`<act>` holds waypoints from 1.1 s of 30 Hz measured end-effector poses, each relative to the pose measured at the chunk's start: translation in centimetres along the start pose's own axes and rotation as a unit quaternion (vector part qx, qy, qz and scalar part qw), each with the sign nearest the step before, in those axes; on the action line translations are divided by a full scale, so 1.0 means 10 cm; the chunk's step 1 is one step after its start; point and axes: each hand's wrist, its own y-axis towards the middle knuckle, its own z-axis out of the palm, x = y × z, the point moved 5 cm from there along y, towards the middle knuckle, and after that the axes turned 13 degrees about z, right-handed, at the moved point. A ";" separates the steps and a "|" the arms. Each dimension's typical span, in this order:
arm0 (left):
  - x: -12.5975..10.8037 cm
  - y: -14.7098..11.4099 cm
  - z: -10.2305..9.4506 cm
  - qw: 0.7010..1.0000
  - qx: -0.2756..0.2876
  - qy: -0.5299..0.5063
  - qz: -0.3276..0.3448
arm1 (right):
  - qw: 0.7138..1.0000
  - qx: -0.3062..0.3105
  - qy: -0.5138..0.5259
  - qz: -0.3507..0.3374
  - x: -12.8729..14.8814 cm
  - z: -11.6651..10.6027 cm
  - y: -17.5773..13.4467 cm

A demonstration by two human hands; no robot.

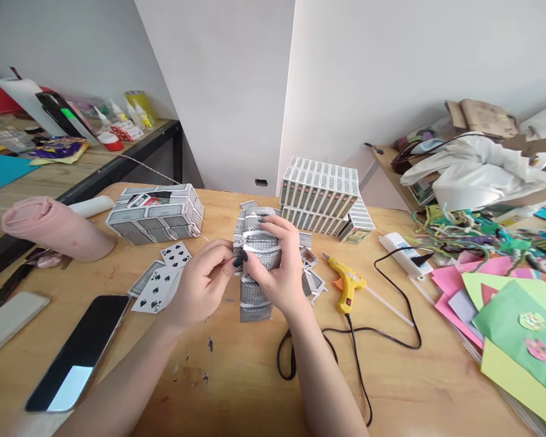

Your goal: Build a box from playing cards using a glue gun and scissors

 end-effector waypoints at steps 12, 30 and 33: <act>-0.06 0.36 -0.41 0.972 0.179 0.099 0.118 | 1.000 0.021 -0.015 0.001 0.02 0.01 -0.01; -0.11 0.89 -0.26 0.908 0.379 0.061 0.166 | 0.999 0.049 -0.003 0.010 0.00 0.01 0.00; -0.13 0.94 -0.24 0.904 0.388 0.046 0.174 | 0.999 0.053 0.006 0.005 0.01 0.00 0.00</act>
